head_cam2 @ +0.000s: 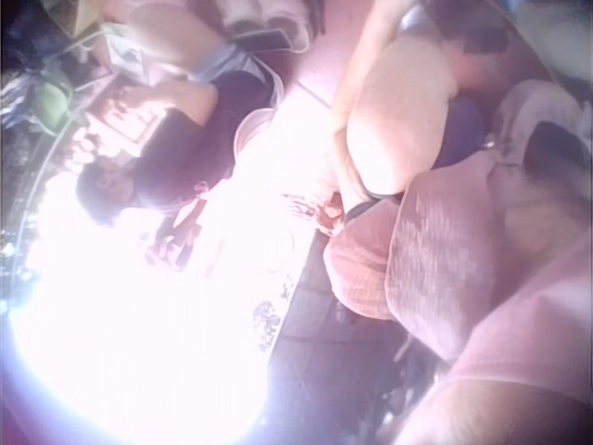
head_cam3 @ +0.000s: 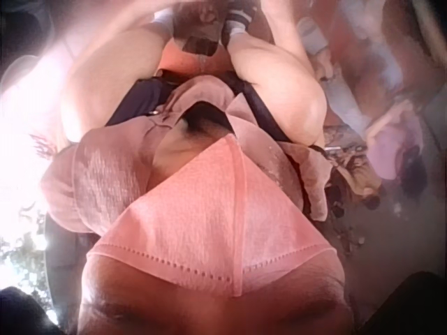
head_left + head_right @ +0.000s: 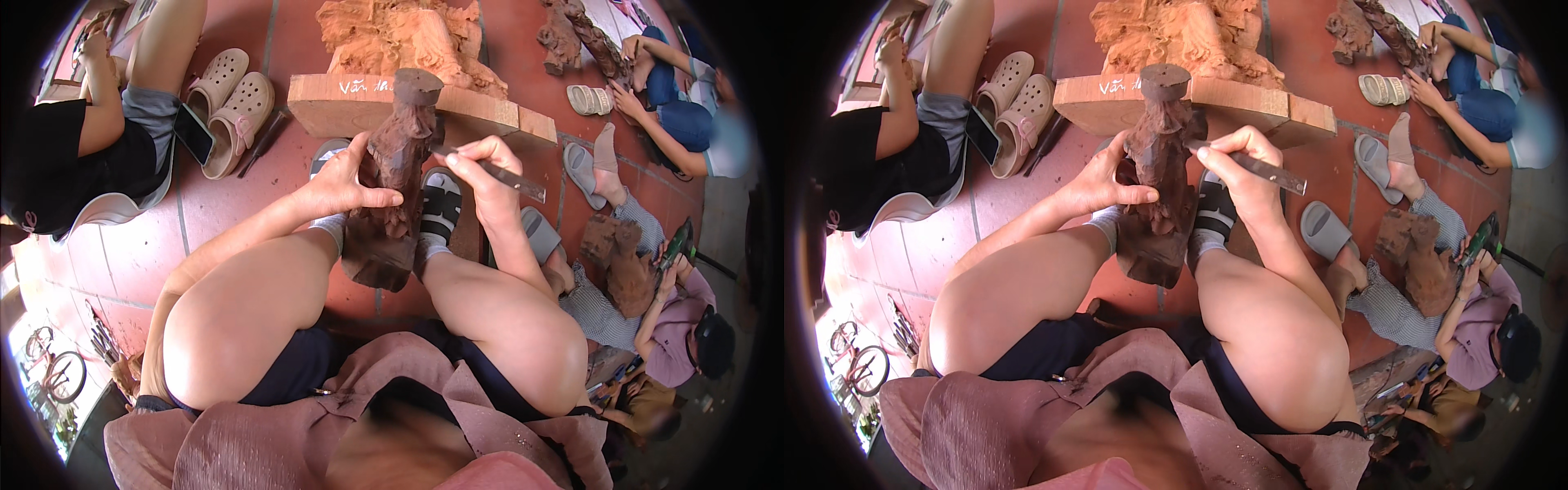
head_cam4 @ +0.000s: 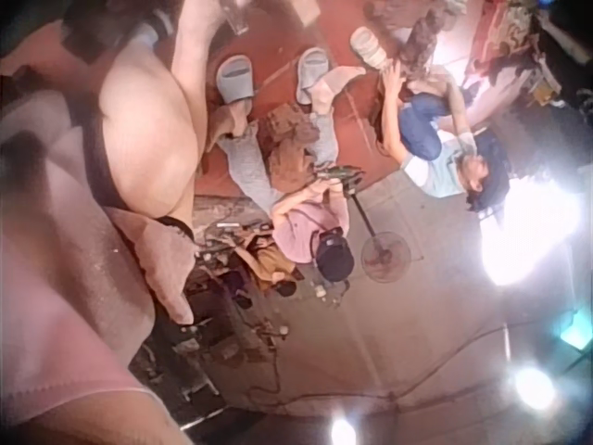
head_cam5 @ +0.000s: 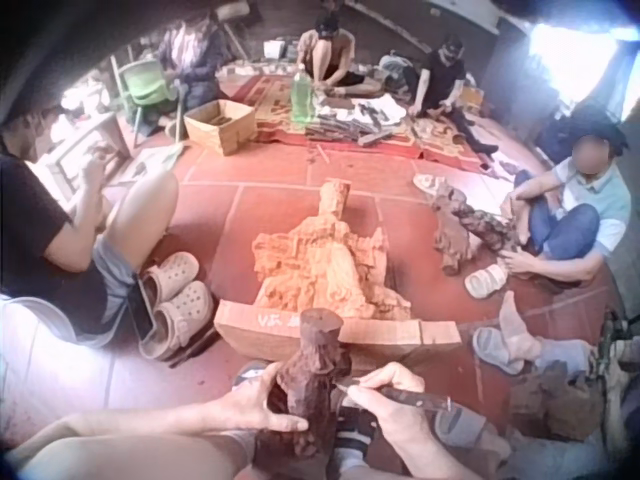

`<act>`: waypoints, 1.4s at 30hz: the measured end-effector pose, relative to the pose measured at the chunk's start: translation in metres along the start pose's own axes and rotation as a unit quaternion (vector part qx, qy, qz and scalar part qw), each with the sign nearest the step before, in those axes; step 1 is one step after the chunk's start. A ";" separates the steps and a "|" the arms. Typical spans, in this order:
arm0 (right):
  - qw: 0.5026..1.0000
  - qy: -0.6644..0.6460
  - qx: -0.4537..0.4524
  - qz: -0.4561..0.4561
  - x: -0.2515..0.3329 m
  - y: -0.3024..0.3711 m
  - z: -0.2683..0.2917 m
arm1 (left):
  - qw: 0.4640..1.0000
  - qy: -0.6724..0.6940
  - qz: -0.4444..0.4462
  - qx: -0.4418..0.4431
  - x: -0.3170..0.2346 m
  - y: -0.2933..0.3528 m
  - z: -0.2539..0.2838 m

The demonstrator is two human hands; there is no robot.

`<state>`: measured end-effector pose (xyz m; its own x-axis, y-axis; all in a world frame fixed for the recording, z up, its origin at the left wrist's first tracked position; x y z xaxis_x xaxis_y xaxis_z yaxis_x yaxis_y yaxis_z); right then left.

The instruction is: The person carves a piece of wood using a small knife, shaping it by hand while sitting on the floor. The person holds the wood steady with one hand and uses the knife to remove shavings and refine the shape.

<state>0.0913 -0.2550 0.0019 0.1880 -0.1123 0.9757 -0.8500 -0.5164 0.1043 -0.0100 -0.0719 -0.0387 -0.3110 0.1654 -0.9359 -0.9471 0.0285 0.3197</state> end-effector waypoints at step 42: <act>0.799 0.412 0.176 0.402 0.071 0.019 -0.061 | 0.999 -0.053 -0.004 0.000 -0.005 -0.002 0.002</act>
<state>0.0589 -0.2210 0.0849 -0.8596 -0.0062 0.5110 -0.3151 -0.7808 -0.5395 -0.0060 -0.0707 -0.0346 -0.2933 0.2685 -0.9175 -0.9496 0.0293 0.3121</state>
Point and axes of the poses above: each hand's wrist, its own y-axis away from the middle knuckle, its own z-axis out of the back of the hand, x = y × z, the point moved 5 cm from there along -y, towards the middle knuckle
